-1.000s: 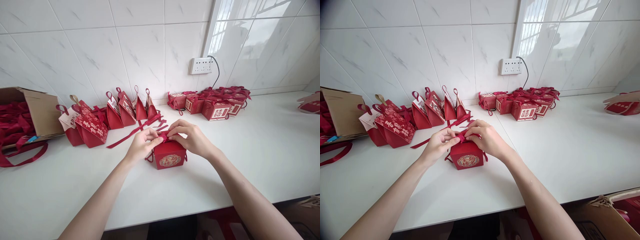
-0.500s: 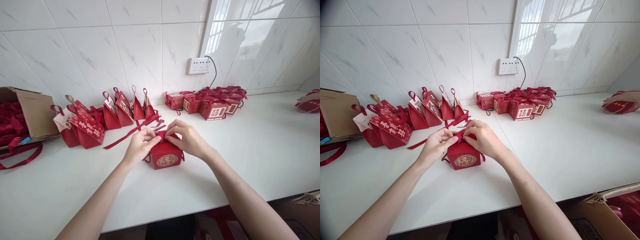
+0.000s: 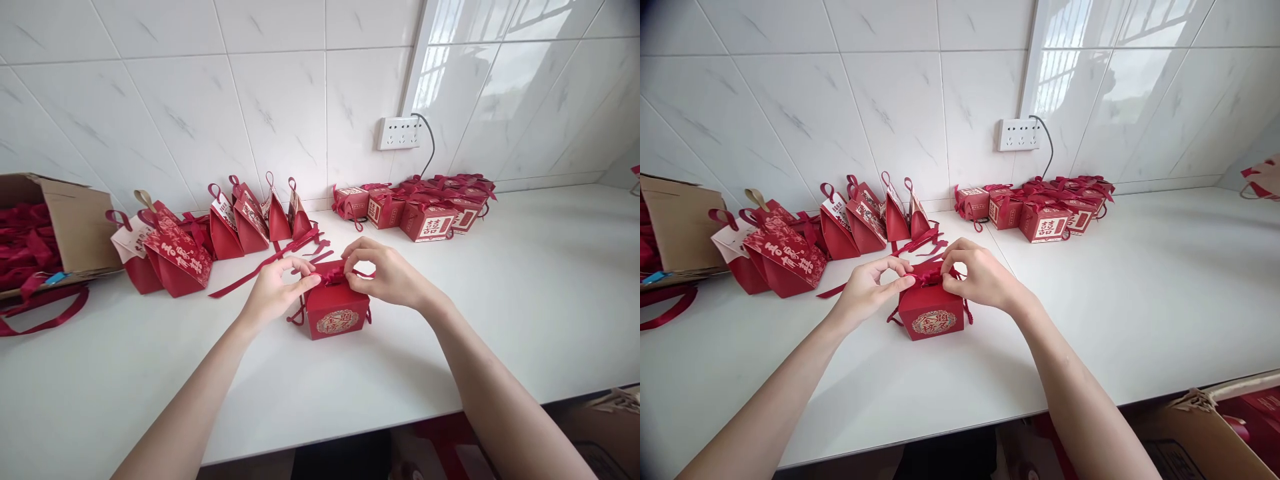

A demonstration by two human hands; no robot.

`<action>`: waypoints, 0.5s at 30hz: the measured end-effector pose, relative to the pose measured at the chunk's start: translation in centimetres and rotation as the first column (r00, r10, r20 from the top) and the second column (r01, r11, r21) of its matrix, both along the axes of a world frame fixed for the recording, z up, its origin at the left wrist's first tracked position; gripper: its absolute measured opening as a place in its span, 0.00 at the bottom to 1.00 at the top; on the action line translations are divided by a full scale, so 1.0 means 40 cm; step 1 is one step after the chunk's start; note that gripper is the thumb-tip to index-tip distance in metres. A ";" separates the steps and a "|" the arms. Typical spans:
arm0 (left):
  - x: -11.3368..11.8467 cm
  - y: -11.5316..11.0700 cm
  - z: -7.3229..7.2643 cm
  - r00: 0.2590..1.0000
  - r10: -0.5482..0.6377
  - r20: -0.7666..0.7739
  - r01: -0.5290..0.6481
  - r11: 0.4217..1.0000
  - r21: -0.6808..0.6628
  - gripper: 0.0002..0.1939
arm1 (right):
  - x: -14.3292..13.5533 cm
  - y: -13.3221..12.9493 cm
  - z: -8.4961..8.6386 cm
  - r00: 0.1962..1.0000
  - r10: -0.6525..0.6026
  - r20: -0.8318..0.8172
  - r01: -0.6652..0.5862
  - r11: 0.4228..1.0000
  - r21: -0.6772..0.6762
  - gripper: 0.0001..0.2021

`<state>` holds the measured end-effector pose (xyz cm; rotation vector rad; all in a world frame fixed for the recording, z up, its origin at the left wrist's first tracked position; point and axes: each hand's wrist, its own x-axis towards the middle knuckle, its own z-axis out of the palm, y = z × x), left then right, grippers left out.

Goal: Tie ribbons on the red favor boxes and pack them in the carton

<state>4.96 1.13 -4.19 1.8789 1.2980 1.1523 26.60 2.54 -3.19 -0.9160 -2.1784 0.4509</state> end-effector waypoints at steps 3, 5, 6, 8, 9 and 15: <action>0.002 -0.004 0.005 1.000 0.000 -0.031 0.001 1.000 0.019 0.11 | 0.002 -0.003 0.005 1.000 0.012 0.026 -0.012 1.000 -0.020 0.05; 0.005 -0.007 0.007 0.999 -0.005 -0.054 0.008 0.999 0.046 0.10 | -0.002 -0.003 0.005 0.999 0.025 0.028 -0.024 0.999 -0.025 0.02; 0.006 -0.008 0.008 0.998 -0.005 -0.069 0.010 0.998 0.069 0.10 | -0.004 -0.003 0.003 0.999 0.031 0.028 -0.031 0.999 -0.028 0.02; 0.007 -0.013 0.008 0.994 0.010 -0.108 0.005 0.990 0.139 0.09 | -0.008 -0.001 -0.001 0.999 0.042 0.024 -0.041 0.999 -0.020 0.04; 0.008 -0.016 0.009 0.991 0.026 -0.130 -0.003 0.984 0.177 0.09 | -0.009 0.000 -0.002 0.999 0.046 0.020 -0.046 0.999 -0.007 0.03; 0.016 -0.049 0.020 0.987 0.048 -0.154 -0.034 0.995 0.095 0.08 | -0.005 0.001 -0.003 0.997 0.074 0.003 -0.074 0.995 0.072 0.03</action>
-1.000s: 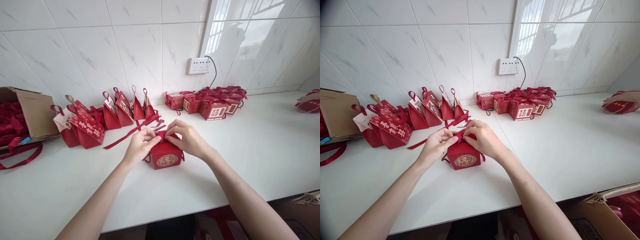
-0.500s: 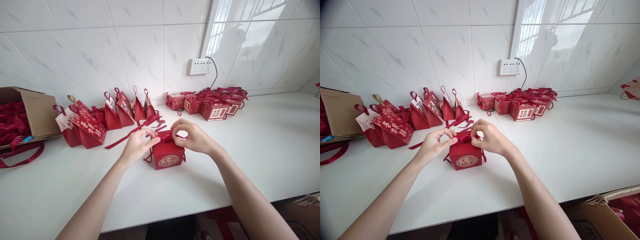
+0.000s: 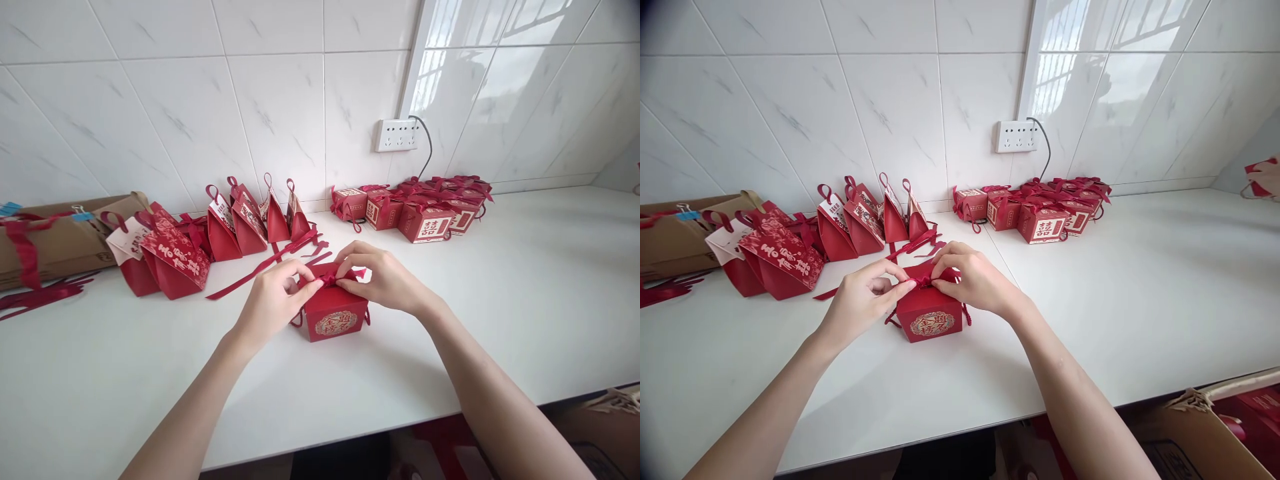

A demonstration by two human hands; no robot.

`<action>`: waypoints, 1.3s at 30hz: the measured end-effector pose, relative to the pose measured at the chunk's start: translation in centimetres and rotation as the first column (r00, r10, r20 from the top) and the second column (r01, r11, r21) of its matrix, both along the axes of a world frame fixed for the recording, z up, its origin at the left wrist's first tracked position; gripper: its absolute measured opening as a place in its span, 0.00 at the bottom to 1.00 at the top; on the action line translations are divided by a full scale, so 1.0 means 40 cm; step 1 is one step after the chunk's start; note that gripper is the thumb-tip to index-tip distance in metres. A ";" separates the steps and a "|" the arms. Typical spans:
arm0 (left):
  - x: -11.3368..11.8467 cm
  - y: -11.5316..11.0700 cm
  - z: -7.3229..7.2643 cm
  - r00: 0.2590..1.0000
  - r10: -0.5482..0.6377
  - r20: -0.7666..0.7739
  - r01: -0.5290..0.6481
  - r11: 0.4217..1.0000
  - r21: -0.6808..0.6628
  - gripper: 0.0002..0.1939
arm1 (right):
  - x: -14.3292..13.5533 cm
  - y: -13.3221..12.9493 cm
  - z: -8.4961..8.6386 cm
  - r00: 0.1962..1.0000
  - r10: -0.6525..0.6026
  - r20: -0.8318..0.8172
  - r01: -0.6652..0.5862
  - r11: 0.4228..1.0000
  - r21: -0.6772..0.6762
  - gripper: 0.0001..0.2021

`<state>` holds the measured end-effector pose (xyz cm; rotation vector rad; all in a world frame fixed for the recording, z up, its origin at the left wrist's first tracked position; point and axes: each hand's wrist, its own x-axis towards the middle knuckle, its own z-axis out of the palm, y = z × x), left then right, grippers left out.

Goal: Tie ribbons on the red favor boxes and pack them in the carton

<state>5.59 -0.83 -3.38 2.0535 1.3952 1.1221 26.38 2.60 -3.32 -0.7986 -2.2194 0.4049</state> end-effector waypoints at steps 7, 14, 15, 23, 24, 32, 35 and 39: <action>0.005 -0.005 0.000 1.000 0.019 0.015 -0.019 1.000 0.002 0.08 | 0.007 0.002 -0.005 0.999 0.023 0.036 -0.025 0.998 0.063 0.04; 0.008 -0.009 0.004 0.995 0.040 0.092 -0.037 0.998 -0.041 0.08 | 0.007 0.003 -0.007 0.999 0.017 0.049 -0.020 0.997 0.075 0.04; 0.009 -0.008 0.004 0.994 0.039 0.104 -0.036 0.999 -0.038 0.08 | 0.007 0.003 -0.006 0.999 0.017 0.048 -0.020 0.997 0.075 0.05; 0.011 -0.001 -0.003 0.994 0.000 0.110 -0.009 0.997 0.080 0.05 | 0.008 0.000 -0.002 0.998 0.008 0.059 -0.012 0.998 0.070 0.06; 0.011 -0.001 -0.004 0.993 -0.004 0.114 -0.005 0.997 0.080 0.05 | 0.008 0.000 -0.002 0.998 0.008 0.058 -0.012 0.997 0.071 0.06; -0.002 0.004 -0.019 0.995 -0.097 -0.019 0.099 0.986 0.133 0.05 | 0.010 -0.004 0.004 0.997 0.018 0.079 -0.022 0.998 0.051 0.07; -0.008 0.005 -0.022 0.984 -0.108 -0.143 0.135 0.972 0.194 0.05 | 0.011 -0.006 0.005 0.996 0.025 0.084 -0.027 0.999 0.029 0.08; -0.012 0.005 -0.021 0.964 -0.121 -0.238 0.186 0.944 0.271 0.04 | 0.013 -0.006 0.005 0.997 0.032 0.072 -0.033 0.999 0.014 0.08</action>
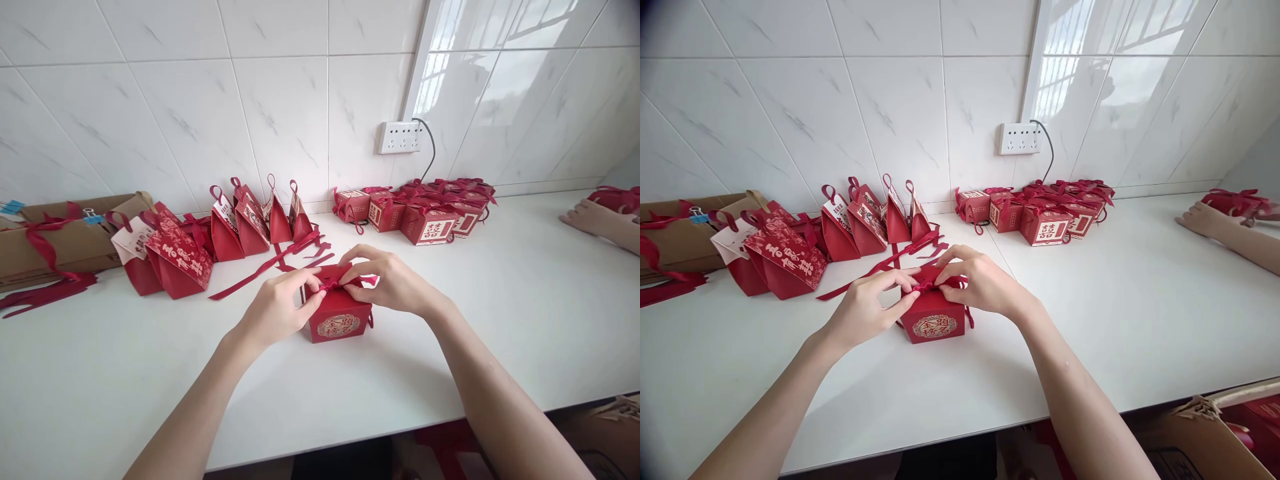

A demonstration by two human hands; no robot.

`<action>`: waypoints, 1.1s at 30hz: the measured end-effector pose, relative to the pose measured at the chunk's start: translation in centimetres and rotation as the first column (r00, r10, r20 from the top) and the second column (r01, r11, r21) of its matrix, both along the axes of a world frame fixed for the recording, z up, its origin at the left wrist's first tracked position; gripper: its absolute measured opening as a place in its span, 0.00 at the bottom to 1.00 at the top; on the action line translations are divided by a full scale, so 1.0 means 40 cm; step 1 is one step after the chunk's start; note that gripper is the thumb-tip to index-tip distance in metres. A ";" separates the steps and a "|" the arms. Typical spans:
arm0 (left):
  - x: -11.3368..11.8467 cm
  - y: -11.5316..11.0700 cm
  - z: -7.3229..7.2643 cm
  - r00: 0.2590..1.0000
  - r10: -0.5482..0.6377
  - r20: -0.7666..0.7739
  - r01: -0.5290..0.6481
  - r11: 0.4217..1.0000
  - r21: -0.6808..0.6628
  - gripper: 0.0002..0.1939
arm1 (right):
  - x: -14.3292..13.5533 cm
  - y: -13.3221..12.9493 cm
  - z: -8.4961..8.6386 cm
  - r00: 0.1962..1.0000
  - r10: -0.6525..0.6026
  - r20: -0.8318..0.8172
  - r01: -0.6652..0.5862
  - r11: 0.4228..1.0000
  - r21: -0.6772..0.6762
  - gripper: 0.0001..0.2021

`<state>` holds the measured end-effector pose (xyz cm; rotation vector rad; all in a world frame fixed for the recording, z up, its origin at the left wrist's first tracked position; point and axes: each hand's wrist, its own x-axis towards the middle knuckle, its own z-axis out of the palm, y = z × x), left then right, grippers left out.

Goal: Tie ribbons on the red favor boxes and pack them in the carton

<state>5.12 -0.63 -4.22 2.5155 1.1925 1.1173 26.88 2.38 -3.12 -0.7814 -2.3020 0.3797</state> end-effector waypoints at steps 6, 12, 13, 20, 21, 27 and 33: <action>-0.004 0.001 0.002 0.998 -0.002 -0.061 0.011 0.987 0.162 0.06 | 0.000 0.003 -0.004 1.000 0.002 -0.013 -0.001 0.999 0.035 0.09; 0.001 -0.001 0.011 0.993 0.055 -0.107 -0.032 0.978 0.205 0.07 | -0.002 0.006 -0.010 0.999 -0.004 -0.041 0.007 0.998 0.069 0.11; 0.002 -0.001 0.012 0.991 0.068 -0.113 -0.044 0.977 0.207 0.07 | -0.002 0.006 -0.010 0.999 -0.004 -0.038 0.006 0.998 0.068 0.11; 0.004 -0.003 0.009 0.986 0.098 -0.131 -0.071 0.977 0.201 0.07 | -0.002 0.007 -0.012 0.999 0.006 -0.035 -0.004 0.998 0.059 0.11; 0.004 -0.003 0.009 0.986 0.104 -0.131 -0.079 0.980 0.182 0.07 | -0.002 0.007 -0.013 0.999 0.006 -0.038 -0.004 0.998 0.062 0.11; 0.005 -0.004 0.011 0.989 0.105 -0.108 -0.101 0.994 0.045 0.07 | 0.000 0.004 -0.011 1.000 -0.007 -0.027 0.008 0.998 0.062 0.12; -0.005 0.004 0.015 0.992 0.126 -0.027 -0.129 0.975 -0.179 0.08 | 0.005 -0.001 0.001 1.000 -0.006 0.007 0.006 0.999 0.042 0.14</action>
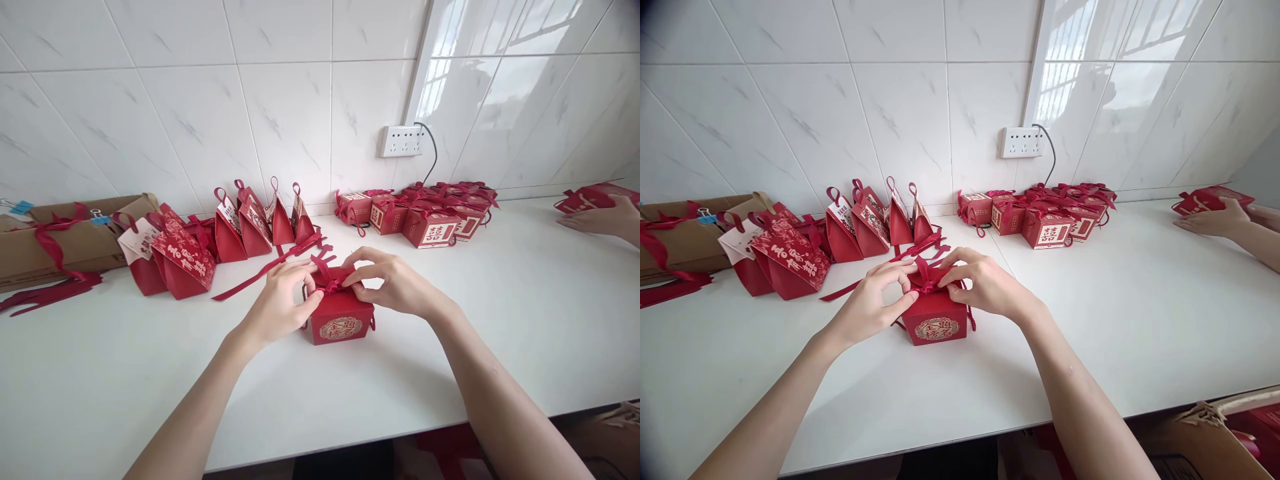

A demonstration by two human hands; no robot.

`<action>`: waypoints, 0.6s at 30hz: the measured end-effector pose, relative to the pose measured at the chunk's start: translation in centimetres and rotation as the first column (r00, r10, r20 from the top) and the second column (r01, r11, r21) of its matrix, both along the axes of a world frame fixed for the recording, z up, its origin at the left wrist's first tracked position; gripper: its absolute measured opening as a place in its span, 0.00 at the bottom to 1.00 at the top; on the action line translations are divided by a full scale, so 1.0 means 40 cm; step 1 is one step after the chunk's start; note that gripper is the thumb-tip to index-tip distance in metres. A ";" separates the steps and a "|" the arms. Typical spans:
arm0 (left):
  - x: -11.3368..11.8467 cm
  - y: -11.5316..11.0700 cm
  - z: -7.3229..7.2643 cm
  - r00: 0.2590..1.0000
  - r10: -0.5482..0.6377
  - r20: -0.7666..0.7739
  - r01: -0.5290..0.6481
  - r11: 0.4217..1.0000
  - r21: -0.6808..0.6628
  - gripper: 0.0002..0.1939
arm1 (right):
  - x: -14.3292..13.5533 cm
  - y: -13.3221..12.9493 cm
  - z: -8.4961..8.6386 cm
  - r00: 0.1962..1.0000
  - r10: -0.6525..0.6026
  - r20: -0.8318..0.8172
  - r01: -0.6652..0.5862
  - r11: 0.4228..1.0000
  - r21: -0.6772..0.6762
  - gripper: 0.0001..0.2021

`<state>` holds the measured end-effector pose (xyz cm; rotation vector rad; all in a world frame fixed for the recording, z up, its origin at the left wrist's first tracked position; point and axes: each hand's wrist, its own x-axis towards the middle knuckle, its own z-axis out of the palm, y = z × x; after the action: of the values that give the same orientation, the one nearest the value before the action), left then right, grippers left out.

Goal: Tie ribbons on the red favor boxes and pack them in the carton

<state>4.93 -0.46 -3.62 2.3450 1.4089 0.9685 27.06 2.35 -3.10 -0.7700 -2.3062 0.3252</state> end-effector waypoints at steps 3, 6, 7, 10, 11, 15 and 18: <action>-0.008 0.006 0.001 0.998 0.007 0.055 0.000 0.993 -0.119 0.08 | 0.007 0.003 0.002 1.000 -0.006 0.022 0.006 1.000 -0.004 0.14; -0.014 0.012 0.002 0.994 0.002 0.107 0.019 0.980 -0.197 0.09 | 0.016 0.008 0.001 0.999 -0.006 0.034 0.006 1.000 -0.002 0.14; -0.016 0.013 0.003 0.993 0.001 0.117 0.024 0.977 -0.211 0.10 | 0.019 0.008 0.002 0.999 -0.005 0.036 0.005 1.000 -0.005 0.14; -0.020 0.019 0.002 0.992 0.006 0.129 0.025 0.971 -0.236 0.09 | 0.025 0.009 0.005 0.999 -0.004 0.045 0.006 1.000 -0.023 0.14; -0.022 0.021 0.001 0.991 0.004 0.131 0.028 0.970 -0.242 0.09 | 0.026 0.009 0.006 0.999 -0.005 0.048 0.007 1.000 -0.028 0.14; -0.030 0.032 -0.003 0.988 -0.017 0.154 0.059 0.961 -0.269 0.10 | 0.029 0.011 0.010 0.998 -0.009 0.059 0.011 0.999 -0.041 0.14; -0.037 0.039 -0.004 0.986 -0.026 0.165 0.080 0.941 -0.329 0.11 | 0.031 0.014 0.010 0.998 -0.003 0.058 0.006 0.998 -0.055 0.13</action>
<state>3.44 1.11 -3.76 2.0020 1.3223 0.8063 28.31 2.90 -2.70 -0.8222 -2.3580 0.3704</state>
